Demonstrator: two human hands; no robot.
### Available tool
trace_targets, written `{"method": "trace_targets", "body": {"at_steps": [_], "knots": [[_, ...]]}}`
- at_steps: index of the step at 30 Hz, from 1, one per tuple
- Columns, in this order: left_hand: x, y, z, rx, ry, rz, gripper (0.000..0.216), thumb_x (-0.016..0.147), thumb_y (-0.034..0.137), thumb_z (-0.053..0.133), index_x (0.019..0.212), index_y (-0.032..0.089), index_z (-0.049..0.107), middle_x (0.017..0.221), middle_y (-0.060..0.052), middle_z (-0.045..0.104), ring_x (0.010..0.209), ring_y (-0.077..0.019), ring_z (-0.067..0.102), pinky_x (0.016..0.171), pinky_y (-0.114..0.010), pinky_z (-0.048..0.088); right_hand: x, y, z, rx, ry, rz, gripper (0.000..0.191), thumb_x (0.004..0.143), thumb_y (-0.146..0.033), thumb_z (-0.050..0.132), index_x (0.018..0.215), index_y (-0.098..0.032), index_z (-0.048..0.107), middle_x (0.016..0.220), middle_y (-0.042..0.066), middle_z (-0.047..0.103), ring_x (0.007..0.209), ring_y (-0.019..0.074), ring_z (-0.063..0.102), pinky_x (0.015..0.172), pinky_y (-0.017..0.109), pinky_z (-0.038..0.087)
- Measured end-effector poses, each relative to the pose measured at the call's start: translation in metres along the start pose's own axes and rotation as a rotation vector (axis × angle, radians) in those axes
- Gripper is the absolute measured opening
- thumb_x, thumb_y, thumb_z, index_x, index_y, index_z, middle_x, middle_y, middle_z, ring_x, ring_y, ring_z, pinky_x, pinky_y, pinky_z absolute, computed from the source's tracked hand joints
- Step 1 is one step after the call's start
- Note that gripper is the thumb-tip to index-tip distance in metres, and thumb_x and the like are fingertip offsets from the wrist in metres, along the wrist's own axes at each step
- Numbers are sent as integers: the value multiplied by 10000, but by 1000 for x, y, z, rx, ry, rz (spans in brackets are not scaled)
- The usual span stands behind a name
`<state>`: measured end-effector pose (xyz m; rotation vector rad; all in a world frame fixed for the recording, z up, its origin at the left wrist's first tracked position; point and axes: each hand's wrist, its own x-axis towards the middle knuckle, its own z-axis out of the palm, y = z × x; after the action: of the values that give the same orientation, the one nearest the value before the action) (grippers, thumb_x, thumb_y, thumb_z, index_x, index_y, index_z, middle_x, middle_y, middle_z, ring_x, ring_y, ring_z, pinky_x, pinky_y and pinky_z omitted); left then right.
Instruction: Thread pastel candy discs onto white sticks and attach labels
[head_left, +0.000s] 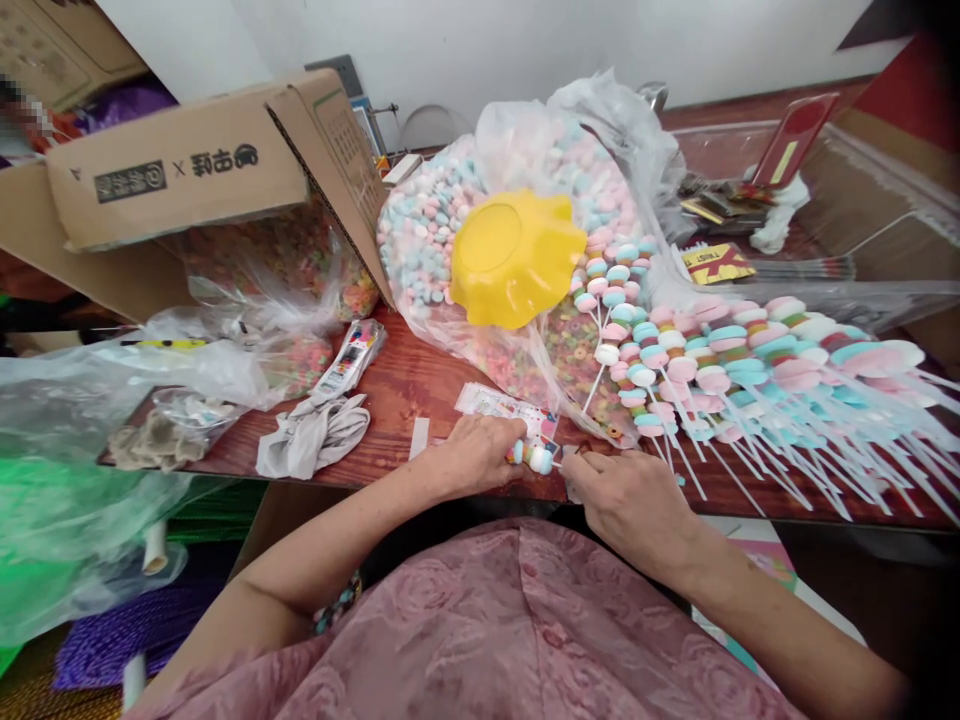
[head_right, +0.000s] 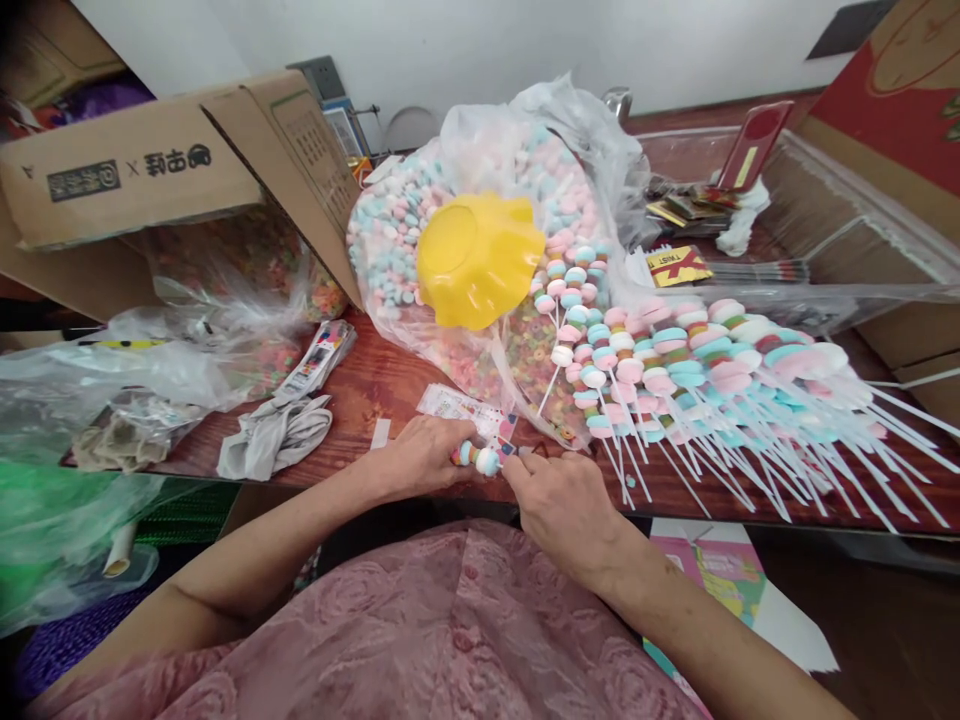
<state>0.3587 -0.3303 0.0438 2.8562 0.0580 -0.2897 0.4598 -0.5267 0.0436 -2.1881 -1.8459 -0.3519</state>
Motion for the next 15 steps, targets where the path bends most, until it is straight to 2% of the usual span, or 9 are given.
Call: {"method": "trace_targets", "body": {"at_steps": [2, 4, 6, 8, 10, 12, 13, 14, 15], "knots": [[1, -3, -12, 81, 42, 83, 442, 862, 489, 621, 1172, 175, 588, 1041, -107, 690, 990, -279, 629, 832, -383, 444, -3, 3, 5, 147, -23, 68, 250, 916, -110, 429, 803, -169, 644, 612, 16, 635, 515, 142, 556, 533, 297, 270], [1, -7, -28, 179, 161, 161, 632, 815, 577, 647, 1291, 177, 532, 1152, -142, 649, 1102, -319, 574, 946, -468, 402, -7, 5, 14, 348, -7, 198, 271, 970, -210, 424, 826, -173, 651, 627, 14, 646, 543, 137, 580, 541, 269, 322], [-2, -9, -45, 225, 386, 235, 776, 747, 657, 673, 1359, 219, 487, 1293, -165, 575, 1223, -363, 492, 1036, -558, 321, -12, 3, 26, 567, 37, 361, 297, 989, -286, 425, 824, -182, 649, 609, 2, 624, 537, 129, 567, 548, 250, 368], [-6, -9, -56, 151, 700, 308, 806, 690, 657, 727, 1354, 268, 489, 1364, -146, 520, 1282, -366, 442, 1084, -575, 276, -17, -2, 37, 763, 109, 500, 292, 987, -319, 437, 820, -189, 638, 586, -13, 585, 521, 123, 541, 543, 241, 399], [-11, -5, -56, -94, 1057, 317, 765, 652, 539, 819, 1313, 314, 505, 1321, -93, 533, 1249, -314, 475, 1082, -512, 331, -20, -9, 44, 882, 214, 595, 271, 979, -332, 457, 827, -189, 630, 565, -25, 544, 498, 120, 514, 518, 237, 412], [-14, -1, -45, -543, 1340, 196, 669, 651, 403, 855, 1233, 343, 530, 1212, -40, 557, 1139, -236, 540, 1024, -422, 416, -20, -15, 46, 920, 321, 642, 244, 972, -324, 476, 840, -187, 628, 552, -32, 526, 476, 117, 503, 486, 232, 416], [-14, 2, -37, -833, 1401, 91, 590, 669, 376, 845, 1176, 337, 545, 1158, -25, 564, 1075, -202, 563, 983, -382, 449, -20, -17, 46, 914, 366, 647, 229, 970, -309, 480, 846, -186, 629, 547, -34, 525, 465, 115, 502, 470, 228, 414], [-13, 4, -29, -1131, 1375, -25, 513, 688, 380, 828, 1118, 319, 556, 1103, -18, 575, 1013, -177, 582, 938, -351, 474, -19, -19, 45, 892, 406, 636, 213, 968, -288, 483, 851, -186, 629, 546, -35, 530, 456, 113, 505, 457, 225, 414], [-11, 6, -22, -1399, 1283, -122, 479, 685, 397, 823, 1073, 297, 561, 1052, -14, 591, 965, -165, 598, 899, -335, 492, -18, -20, 44, 850, 448, 607, 189, 963, -262, 491, 860, -186, 631, 553, -34, 546, 454, 111, 515, 454, 222, 418]]}}
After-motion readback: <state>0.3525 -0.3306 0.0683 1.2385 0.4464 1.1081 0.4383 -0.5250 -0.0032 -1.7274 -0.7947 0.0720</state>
